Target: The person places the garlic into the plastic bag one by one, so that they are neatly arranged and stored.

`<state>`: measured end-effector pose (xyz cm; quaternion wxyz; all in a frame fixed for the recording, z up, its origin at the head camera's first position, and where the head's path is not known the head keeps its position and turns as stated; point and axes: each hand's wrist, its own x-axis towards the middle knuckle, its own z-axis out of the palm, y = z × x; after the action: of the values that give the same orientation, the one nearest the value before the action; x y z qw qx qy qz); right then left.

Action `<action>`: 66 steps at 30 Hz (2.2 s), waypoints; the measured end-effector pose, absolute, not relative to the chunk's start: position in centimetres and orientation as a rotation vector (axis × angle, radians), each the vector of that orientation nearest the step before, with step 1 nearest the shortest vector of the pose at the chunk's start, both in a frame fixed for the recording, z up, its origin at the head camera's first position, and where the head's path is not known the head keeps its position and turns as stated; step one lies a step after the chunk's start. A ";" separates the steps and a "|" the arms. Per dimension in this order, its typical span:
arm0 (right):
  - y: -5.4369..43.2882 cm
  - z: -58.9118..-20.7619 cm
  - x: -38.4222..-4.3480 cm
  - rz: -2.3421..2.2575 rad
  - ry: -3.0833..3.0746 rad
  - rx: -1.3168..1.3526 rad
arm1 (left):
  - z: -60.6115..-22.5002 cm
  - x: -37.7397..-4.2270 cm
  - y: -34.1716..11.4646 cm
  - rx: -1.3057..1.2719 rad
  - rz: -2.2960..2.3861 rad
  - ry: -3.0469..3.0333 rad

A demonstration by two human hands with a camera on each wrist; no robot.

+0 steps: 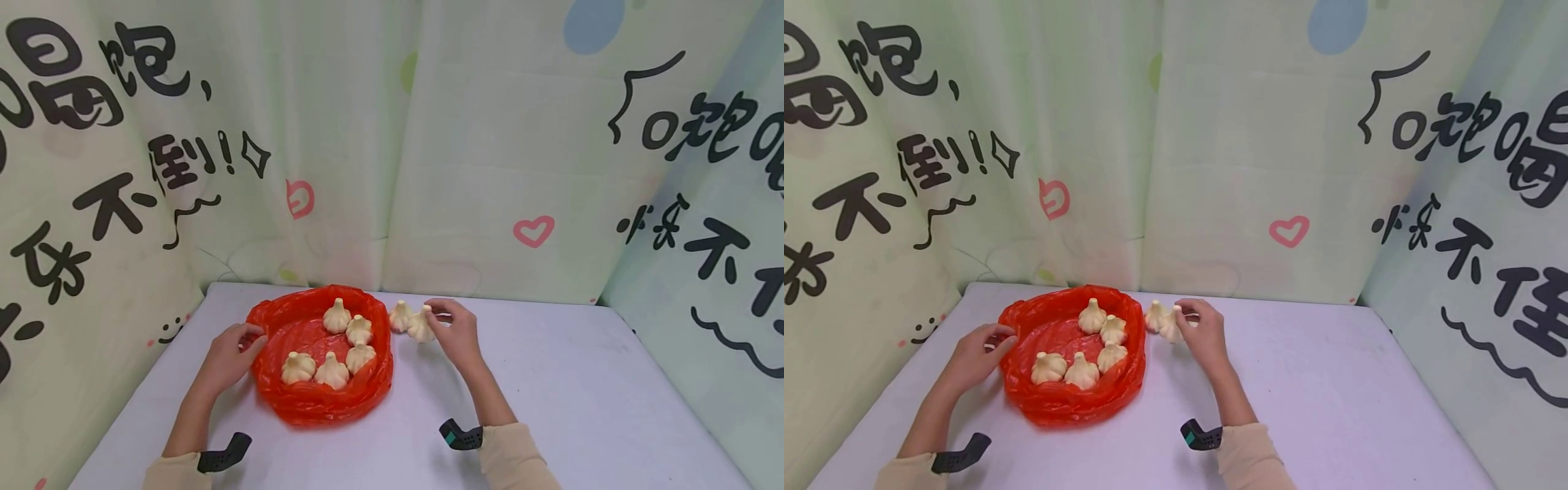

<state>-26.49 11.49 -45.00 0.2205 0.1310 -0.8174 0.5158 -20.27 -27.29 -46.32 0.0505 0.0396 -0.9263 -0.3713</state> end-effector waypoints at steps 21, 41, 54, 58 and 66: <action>7.8 -43.5 -26.0 1.407 -2.323 0.452 | -46.1 -20.3 -27.3 0.101 -1.113 -2.810; 4.6 -42.9 -25.4 1.464 -2.336 0.555 | -46.0 -20.2 -27.3 0.090 -1.109 -2.813; 2.5 -42.9 -24.9 1.425 -2.367 0.634 | -46.0 -20.1 -27.5 0.084 -1.117 -2.794; 1.7 -43.1 -24.8 1.401 -2.375 0.679 | -45.9 -20.1 -27.6 0.051 -1.102 -2.778; 0.7 -43.2 -24.8 1.443 -2.347 0.720 | -45.8 -20.1 -27.5 0.040 -1.109 -2.773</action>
<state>-24.81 0.71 -43.21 0.1464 0.2502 -0.8153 0.5013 -20.12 -27.53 -45.84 0.0774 0.0135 -0.9257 -0.3701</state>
